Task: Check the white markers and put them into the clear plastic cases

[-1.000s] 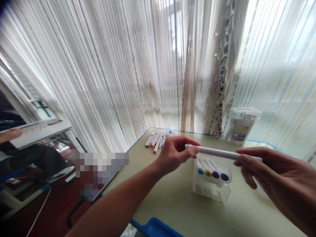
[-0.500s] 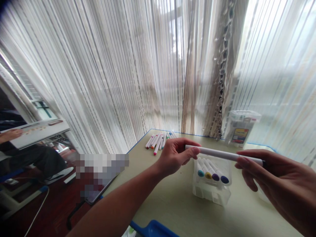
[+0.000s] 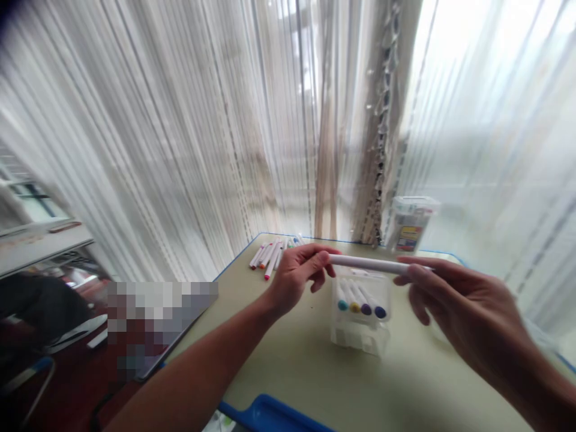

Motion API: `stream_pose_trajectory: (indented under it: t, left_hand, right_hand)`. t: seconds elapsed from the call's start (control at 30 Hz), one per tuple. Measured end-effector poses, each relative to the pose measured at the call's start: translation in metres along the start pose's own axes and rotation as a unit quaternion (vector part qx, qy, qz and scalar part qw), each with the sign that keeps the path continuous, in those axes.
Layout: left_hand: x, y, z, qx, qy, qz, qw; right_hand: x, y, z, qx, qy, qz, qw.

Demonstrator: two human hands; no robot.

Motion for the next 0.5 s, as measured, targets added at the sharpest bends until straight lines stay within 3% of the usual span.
stream_pose_trajectory:
  t: [0.2,0.5]
  left_hand:
    - [-0.002,-0.009,-0.002,-0.03,0.002,0.023,0.999]
    - [-0.009,-0.008,0.0,-0.045,0.009,-0.004,0.999]
  right_hand:
    - [0.007,0.022,0.002,0.072,0.064,-0.113,0.989]
    - [0.004,0.017,0.003,0.068,0.075,-0.118,0.988]
Point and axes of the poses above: each hand's wrist, its own z-axis away from the middle knuckle, its own y-axis out of the palm, x = y × z, the point moved 7 cm from there along -z, towards the middle knuckle, and after that the axes turned 8 degrees about -z, right-handed, at the moved point
